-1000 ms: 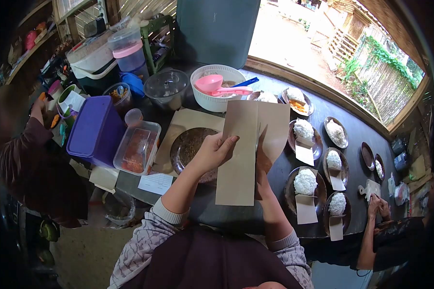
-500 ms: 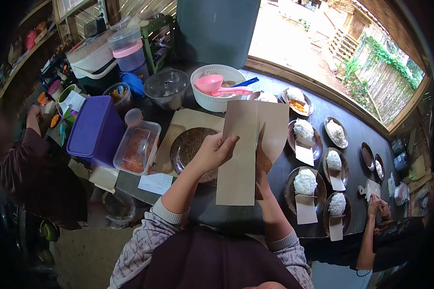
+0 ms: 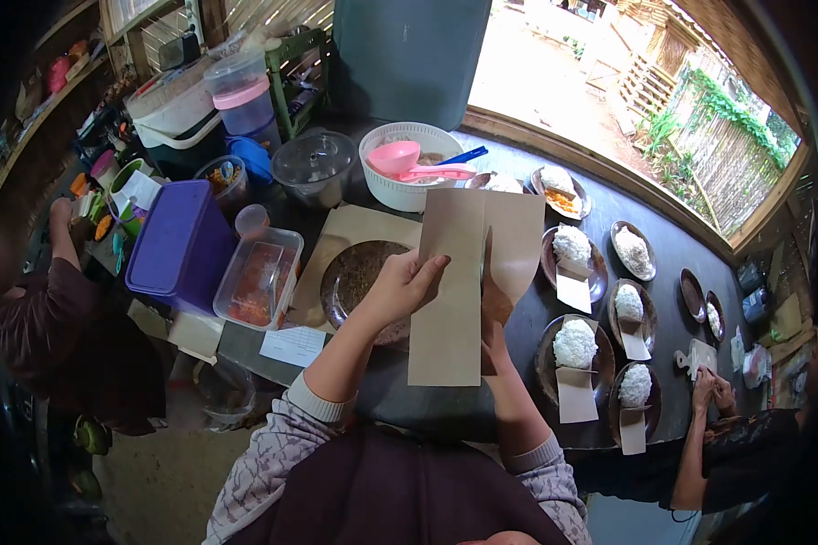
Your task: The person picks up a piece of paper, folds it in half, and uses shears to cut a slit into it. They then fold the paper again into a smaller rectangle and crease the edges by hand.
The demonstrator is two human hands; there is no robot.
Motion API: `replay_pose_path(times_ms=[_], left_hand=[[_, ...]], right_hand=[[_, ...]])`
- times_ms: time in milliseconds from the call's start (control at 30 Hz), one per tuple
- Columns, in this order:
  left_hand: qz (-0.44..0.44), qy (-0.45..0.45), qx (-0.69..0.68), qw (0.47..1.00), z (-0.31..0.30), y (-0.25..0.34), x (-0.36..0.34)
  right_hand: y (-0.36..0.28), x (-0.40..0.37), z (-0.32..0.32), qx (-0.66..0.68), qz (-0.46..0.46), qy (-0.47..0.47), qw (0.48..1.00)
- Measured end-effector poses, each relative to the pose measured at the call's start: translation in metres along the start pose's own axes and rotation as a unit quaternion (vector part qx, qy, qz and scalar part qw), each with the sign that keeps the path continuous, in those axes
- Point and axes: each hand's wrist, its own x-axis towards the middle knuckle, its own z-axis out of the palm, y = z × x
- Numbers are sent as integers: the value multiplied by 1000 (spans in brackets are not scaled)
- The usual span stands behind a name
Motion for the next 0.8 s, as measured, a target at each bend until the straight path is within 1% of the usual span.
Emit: replay_pose_path(times_ms=[67,133,267,333,467,533,633,733,800], left_hand=[[2,1,8,1000,0,-2,1],[3,2,15,1000,-1,-3,1],[-9,1,20,1000,0,-5,2],[-7,3,23,1000,0,-5,2],[-11,1,8,1000,0,-4,2],[-6,3,4,1000,0,-3,1],[-14,2,5,1000,0,-2,1],[-7,2,12,1000,0,-3,2],[-10,4,13,1000,0,-2,1]], right_hand=[[2,0,-1,2,1,-11,1000],[0,-1,-1,-7,15,-6,1000],[-4,-1,1,-15,6,6,1000],[-10,-1,2,-34,27,12,999],[-2,-1,-3,-69,16,-3,998],[-7,-1,-2,-82,47,8,995],[5,0,-1,-91,23,8,996],[8,2,-3,-123,41,12,992],[8,2,-3,-124,25,8,992]])
